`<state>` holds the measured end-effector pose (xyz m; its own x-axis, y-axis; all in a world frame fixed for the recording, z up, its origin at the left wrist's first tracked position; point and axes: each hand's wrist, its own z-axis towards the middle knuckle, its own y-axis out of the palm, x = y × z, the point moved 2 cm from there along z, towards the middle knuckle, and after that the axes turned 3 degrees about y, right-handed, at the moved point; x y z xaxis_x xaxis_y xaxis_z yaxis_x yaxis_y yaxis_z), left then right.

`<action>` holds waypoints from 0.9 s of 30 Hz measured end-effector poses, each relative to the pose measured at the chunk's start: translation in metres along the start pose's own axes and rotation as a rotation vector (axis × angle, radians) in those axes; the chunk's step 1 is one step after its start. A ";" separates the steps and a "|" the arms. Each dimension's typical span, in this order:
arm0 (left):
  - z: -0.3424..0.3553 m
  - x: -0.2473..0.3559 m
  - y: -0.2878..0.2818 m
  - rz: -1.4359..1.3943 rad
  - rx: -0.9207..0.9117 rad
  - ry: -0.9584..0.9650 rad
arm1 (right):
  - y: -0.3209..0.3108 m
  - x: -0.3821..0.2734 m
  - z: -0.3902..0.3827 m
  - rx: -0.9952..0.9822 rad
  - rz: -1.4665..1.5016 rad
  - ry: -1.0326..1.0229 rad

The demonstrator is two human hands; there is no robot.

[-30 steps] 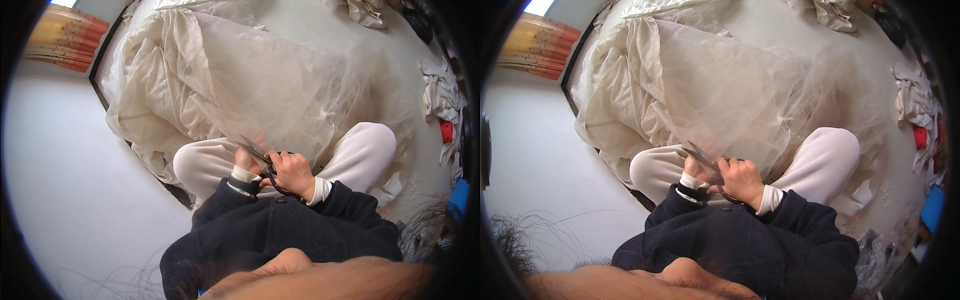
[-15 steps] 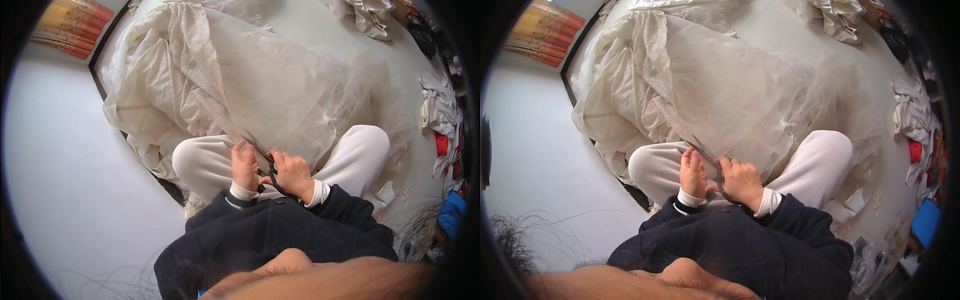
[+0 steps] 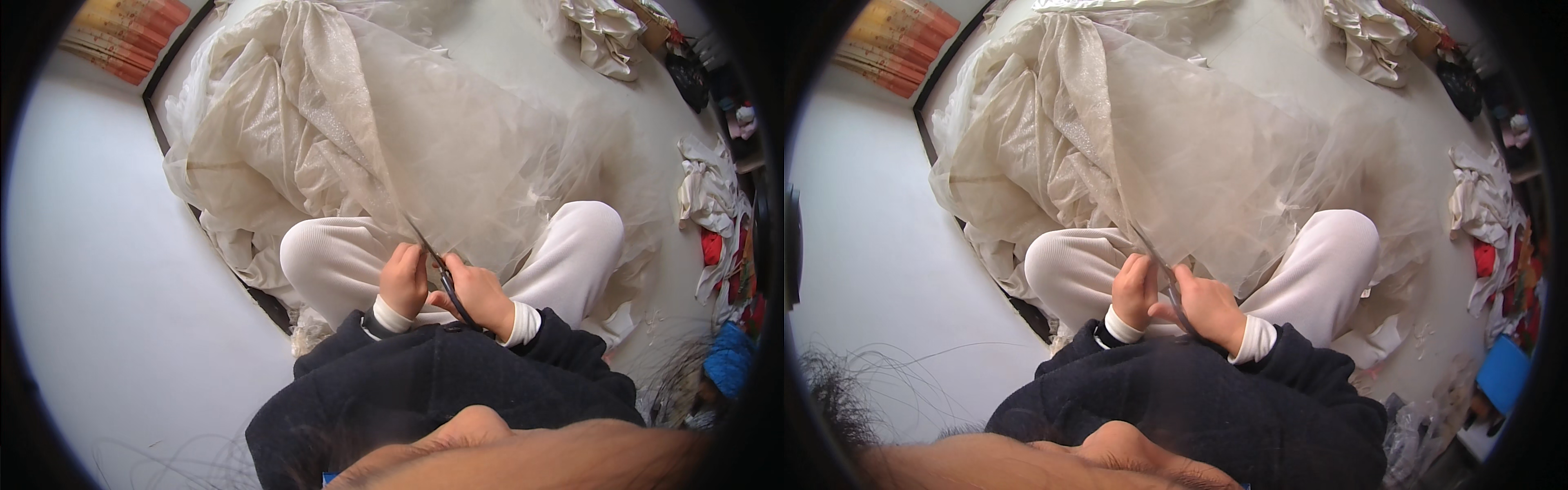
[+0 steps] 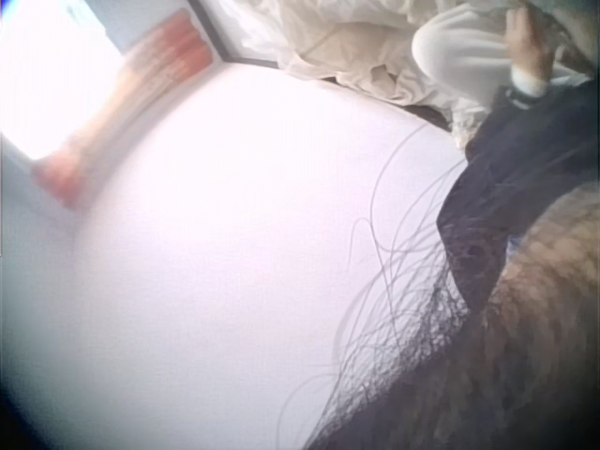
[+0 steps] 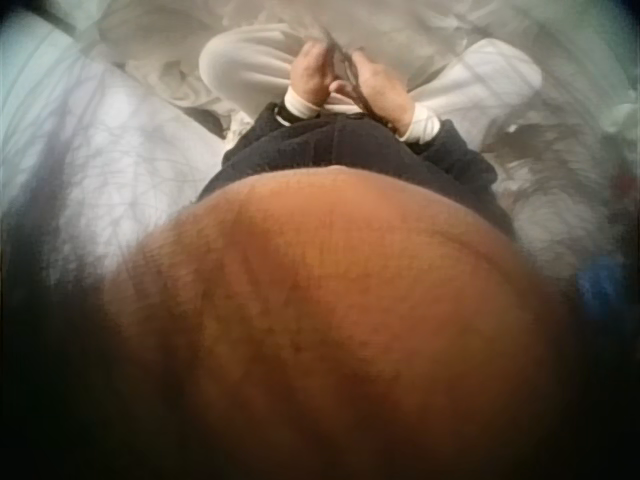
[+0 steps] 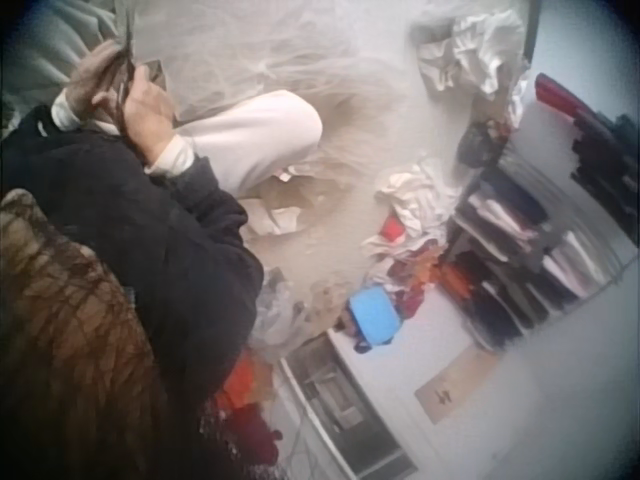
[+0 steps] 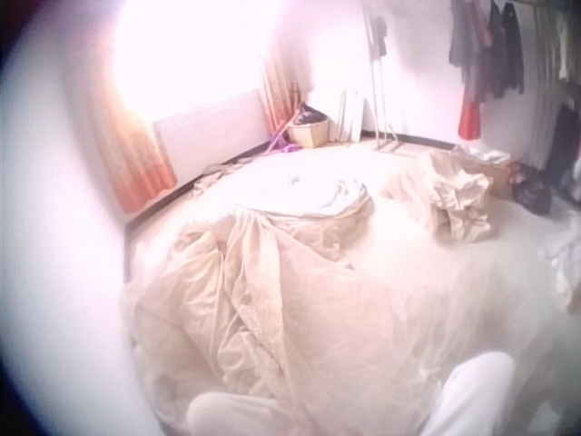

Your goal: The person sits on the floor and uses shears to cut a large piece of white fabric. They repeatedly trim the edge, reposition the fabric, and continue cutting along the perimeter.

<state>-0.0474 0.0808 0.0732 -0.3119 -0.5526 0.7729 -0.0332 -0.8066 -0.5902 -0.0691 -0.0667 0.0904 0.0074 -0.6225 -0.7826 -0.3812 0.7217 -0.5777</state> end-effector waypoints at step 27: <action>-0.002 0.028 -0.010 0.093 -0.080 0.233 | -0.019 0.017 -0.005 -0.219 0.442 0.131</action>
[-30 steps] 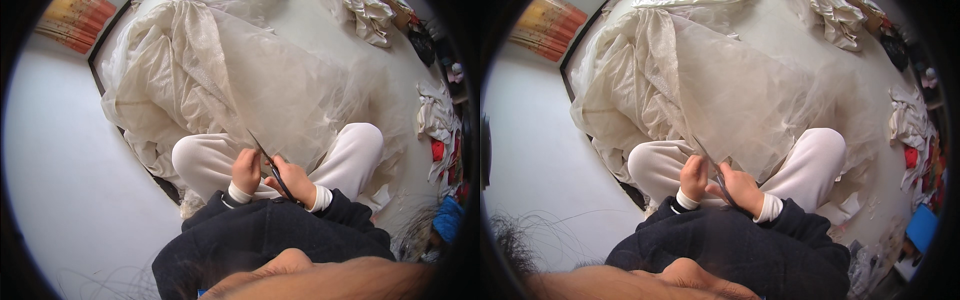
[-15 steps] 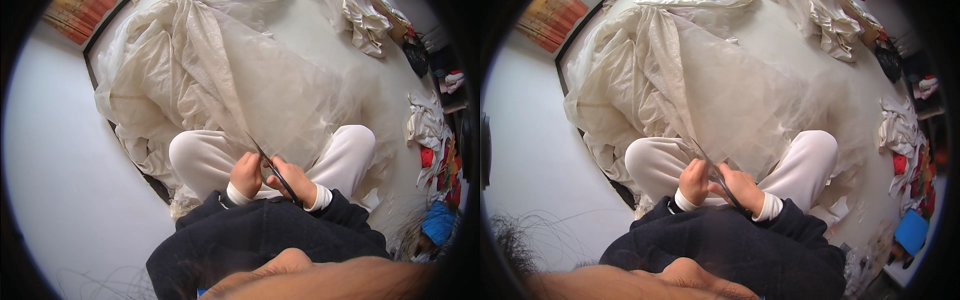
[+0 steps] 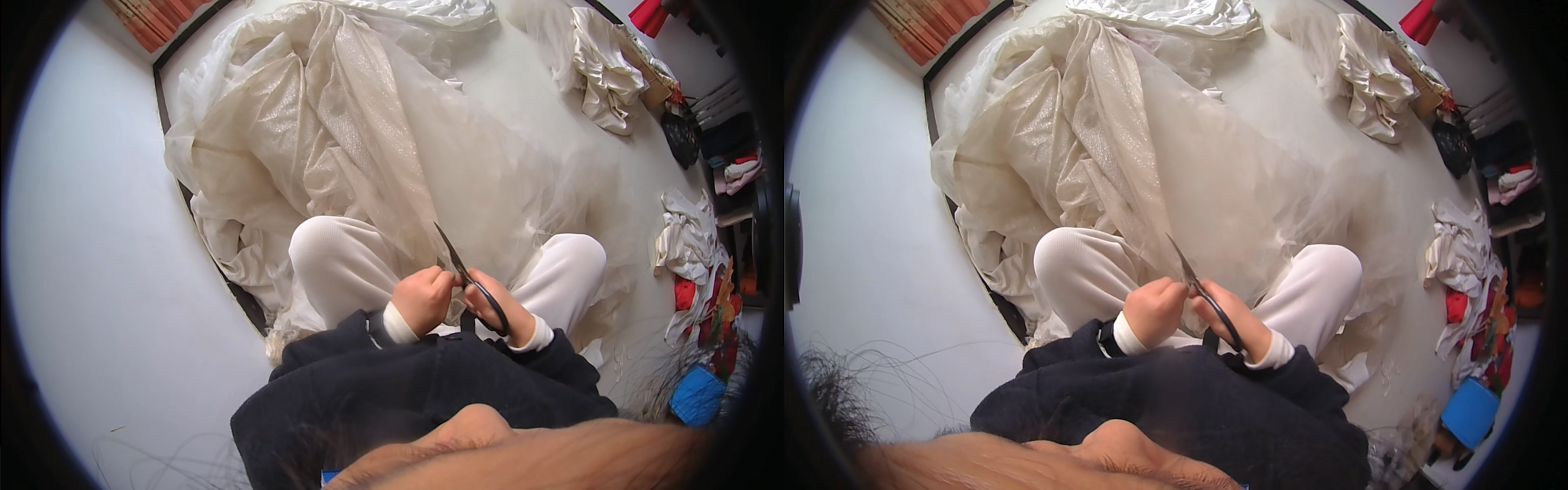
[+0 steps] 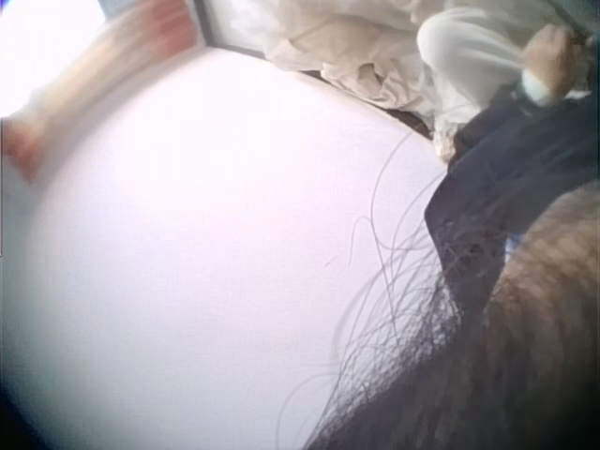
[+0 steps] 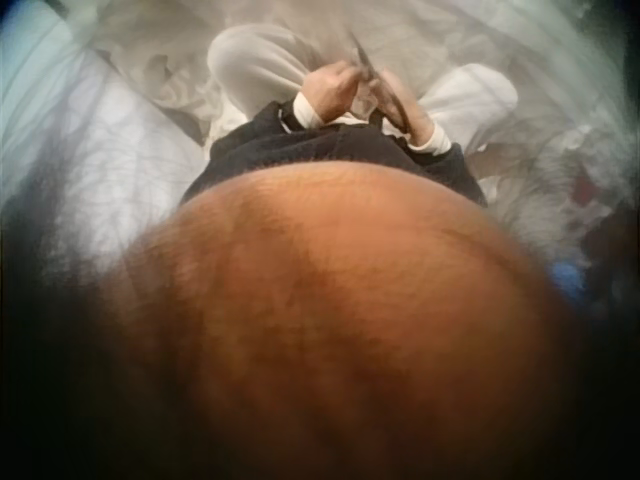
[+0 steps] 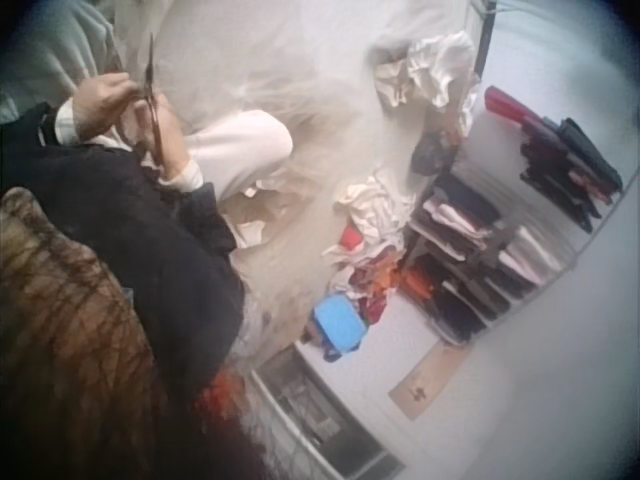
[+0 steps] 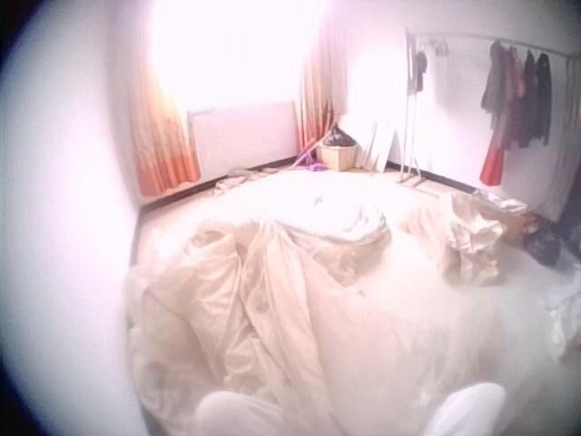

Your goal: The person sits on the floor and uses shears to cut a large piece of white fabric. They repeatedly trim the edge, reposition the fabric, and continue cutting along the perimeter.

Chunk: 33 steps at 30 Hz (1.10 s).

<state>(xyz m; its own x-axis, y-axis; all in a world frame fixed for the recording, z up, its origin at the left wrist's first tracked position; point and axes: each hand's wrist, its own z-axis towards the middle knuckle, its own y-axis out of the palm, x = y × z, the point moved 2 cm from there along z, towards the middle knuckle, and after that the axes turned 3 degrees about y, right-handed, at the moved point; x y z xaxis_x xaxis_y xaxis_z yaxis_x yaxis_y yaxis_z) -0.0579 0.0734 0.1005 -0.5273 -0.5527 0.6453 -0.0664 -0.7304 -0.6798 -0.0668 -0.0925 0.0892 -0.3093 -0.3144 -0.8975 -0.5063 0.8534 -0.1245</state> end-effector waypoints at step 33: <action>0.174 -0.112 -0.050 0.388 -0.579 0.103 | -0.036 0.024 0.003 0.325 -0.544 -0.115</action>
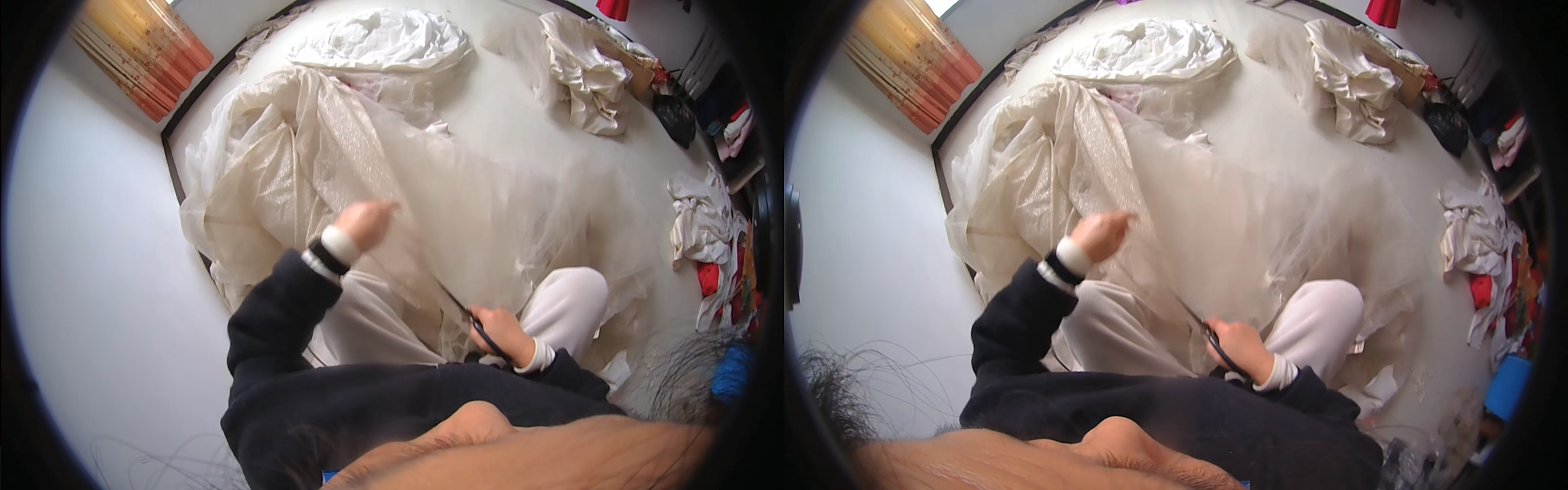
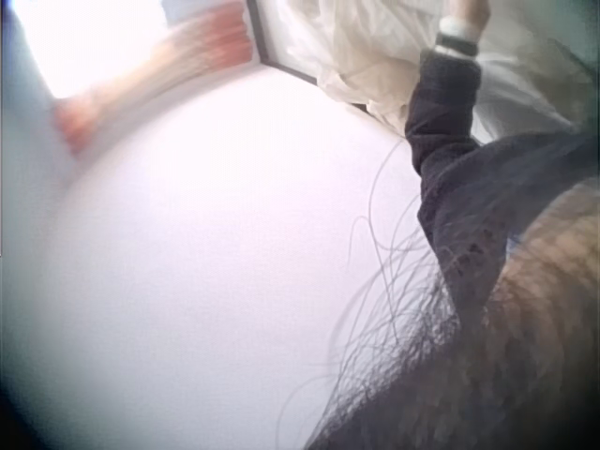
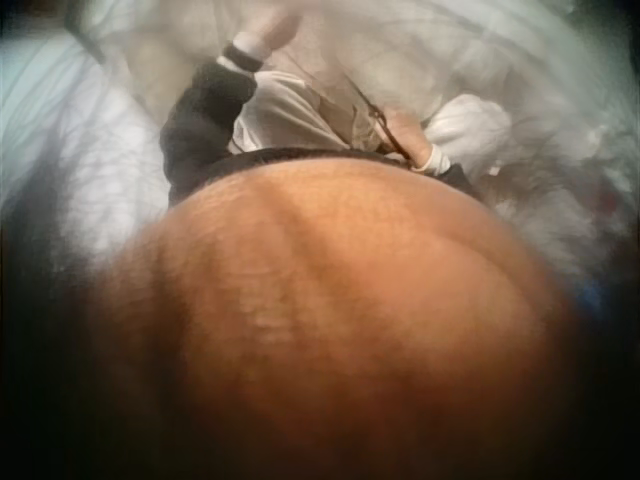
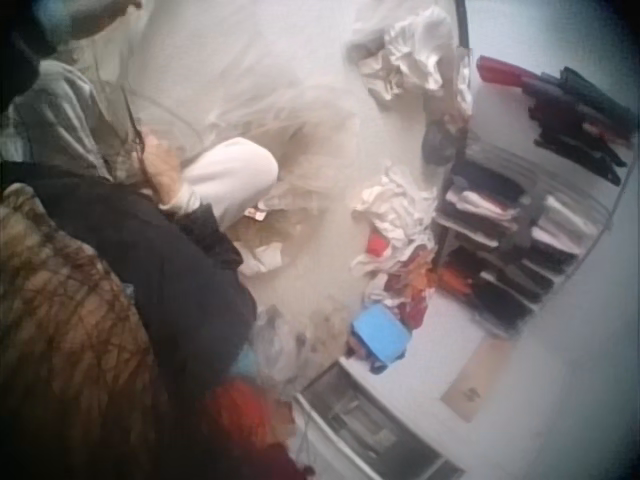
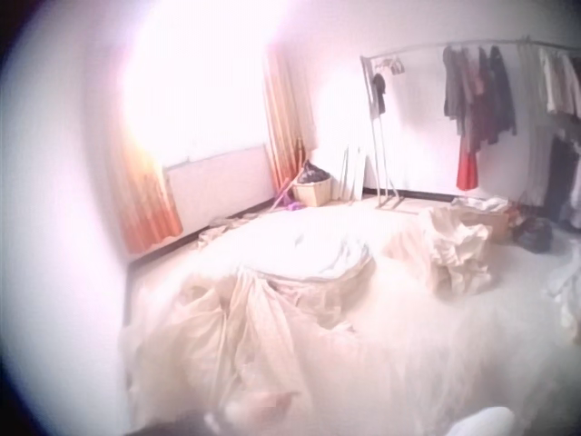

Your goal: The person sits on the floor and uses shears to cut a large piece of white fabric. They repeatedly trim the edge, reposition the fabric, and continue cutting along the perimeter.

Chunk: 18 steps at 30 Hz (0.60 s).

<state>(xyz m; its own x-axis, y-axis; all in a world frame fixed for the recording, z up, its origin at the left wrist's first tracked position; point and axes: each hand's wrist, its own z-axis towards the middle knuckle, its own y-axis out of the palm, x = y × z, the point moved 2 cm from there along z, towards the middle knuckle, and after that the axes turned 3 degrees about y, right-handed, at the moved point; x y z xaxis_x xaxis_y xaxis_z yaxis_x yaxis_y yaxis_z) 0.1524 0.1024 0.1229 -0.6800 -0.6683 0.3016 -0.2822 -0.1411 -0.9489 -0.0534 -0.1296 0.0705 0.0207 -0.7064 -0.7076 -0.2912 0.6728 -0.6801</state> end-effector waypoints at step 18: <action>0.096 -0.248 -0.064 1.125 0.460 -0.565 | -0.108 0.050 -0.089 -0.117 -0.263 0.168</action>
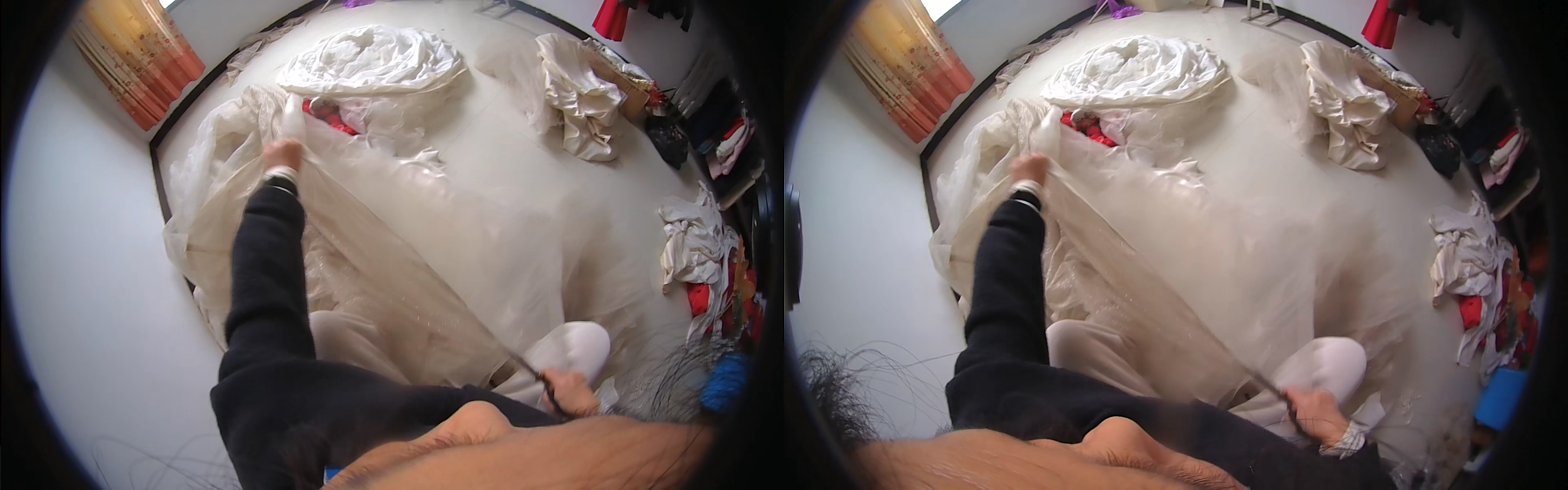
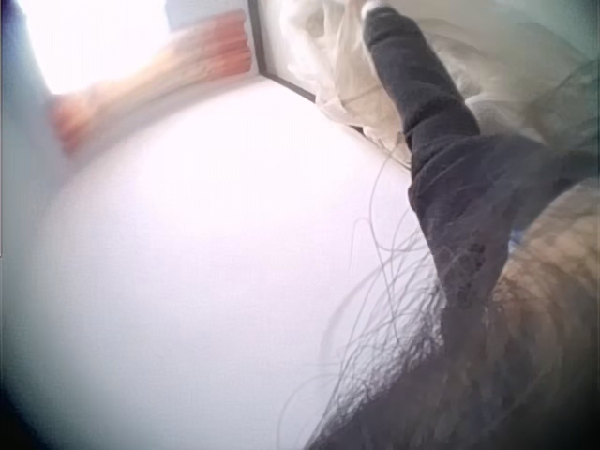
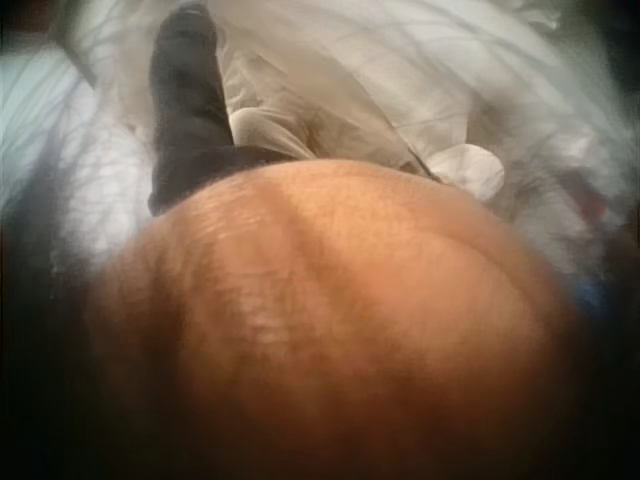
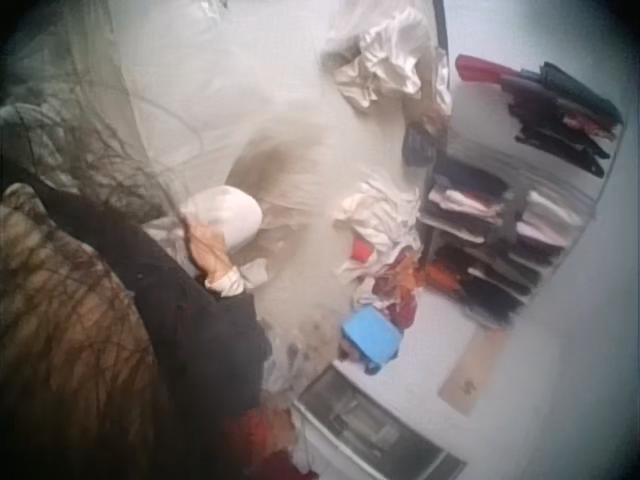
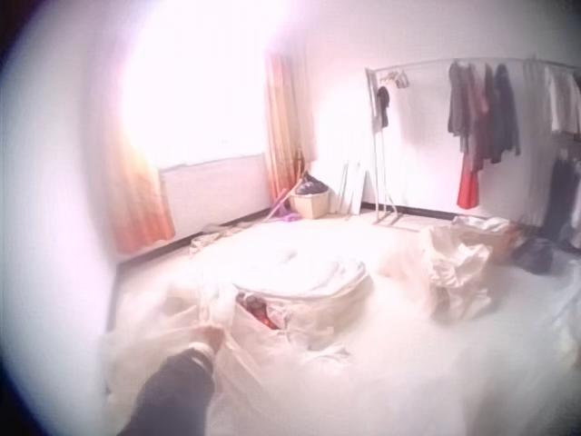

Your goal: The person sits on the floor and uses shears to cut a large piece of white fabric. They repeatedly trim the edge, reposition the fabric, and continue cutting along the perimeter.

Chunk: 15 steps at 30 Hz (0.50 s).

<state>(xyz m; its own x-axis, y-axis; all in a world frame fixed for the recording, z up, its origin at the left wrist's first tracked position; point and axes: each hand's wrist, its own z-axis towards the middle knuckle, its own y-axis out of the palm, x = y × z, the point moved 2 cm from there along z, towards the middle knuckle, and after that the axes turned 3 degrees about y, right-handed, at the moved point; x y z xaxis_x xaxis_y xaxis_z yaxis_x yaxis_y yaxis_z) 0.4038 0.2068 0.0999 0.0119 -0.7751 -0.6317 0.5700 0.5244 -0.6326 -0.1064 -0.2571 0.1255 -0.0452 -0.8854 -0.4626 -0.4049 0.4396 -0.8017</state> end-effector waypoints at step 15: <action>-0.311 -0.081 0.006 -0.818 -0.591 -0.216 | 0.060 -0.062 0.096 0.087 -0.195 -0.207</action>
<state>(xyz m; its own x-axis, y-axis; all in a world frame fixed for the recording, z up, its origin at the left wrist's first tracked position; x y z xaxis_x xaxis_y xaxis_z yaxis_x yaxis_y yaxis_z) 0.1511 0.3827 0.0079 -0.0170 -0.9889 0.1478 -0.0240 -0.1474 -0.9888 -0.0398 -0.1618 0.0699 0.2163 -0.9090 -0.3562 -0.3071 0.2830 -0.9086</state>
